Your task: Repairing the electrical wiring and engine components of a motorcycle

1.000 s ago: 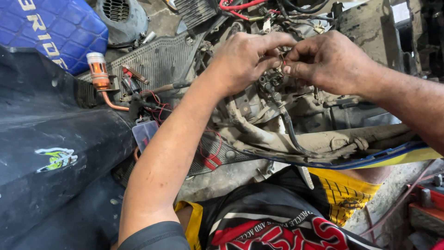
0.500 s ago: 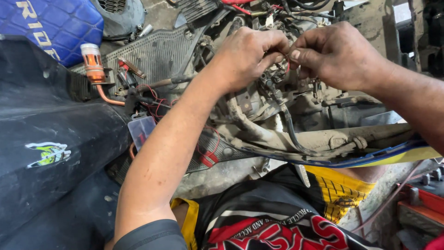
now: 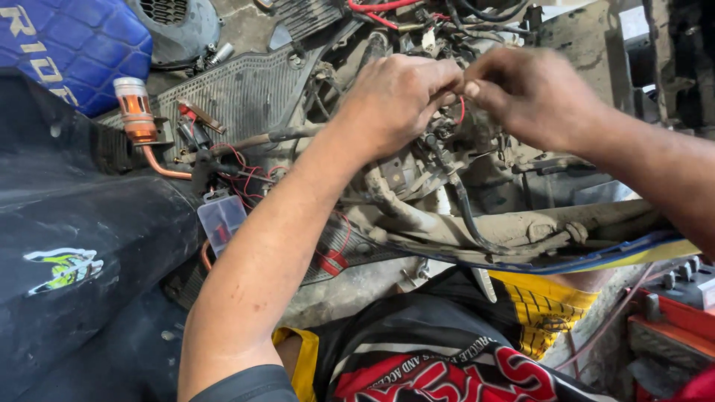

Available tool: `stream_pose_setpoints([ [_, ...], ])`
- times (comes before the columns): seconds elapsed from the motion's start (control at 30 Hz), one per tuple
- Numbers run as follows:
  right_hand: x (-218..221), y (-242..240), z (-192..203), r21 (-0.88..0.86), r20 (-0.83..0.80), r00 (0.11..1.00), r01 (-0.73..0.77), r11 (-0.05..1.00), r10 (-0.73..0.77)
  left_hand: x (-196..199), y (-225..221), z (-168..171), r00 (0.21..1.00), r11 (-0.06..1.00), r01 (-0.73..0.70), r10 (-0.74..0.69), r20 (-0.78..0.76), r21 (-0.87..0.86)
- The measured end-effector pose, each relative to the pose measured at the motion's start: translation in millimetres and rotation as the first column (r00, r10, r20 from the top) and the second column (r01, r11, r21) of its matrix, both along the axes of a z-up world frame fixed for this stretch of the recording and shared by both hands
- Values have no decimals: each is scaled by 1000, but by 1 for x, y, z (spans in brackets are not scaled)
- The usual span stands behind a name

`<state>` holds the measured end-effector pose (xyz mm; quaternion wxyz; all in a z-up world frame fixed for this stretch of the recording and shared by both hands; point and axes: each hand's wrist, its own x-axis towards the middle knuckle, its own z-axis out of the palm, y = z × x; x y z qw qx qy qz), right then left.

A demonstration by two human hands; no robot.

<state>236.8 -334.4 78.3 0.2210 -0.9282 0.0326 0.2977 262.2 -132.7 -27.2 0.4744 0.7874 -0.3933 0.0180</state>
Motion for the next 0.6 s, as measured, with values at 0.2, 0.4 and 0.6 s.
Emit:
stream_pose_setpoints([
  [0.2, -17, -19, -10, -408, 421, 700, -422, 810, 577, 0, 0, 1, 999, 998, -37, 38, 28, -43],
  [0.4, -18, -11, -14, -493, 403, 675, -409, 768, 618, -1, 0, 2, 997, 999, -52, 51, 57, 6],
  [0.6, -5, -10, -16, -161, 198, 916, -321, 933, 349, -4, 1, 1, 993, 998, -52, 50, 108, 21],
])
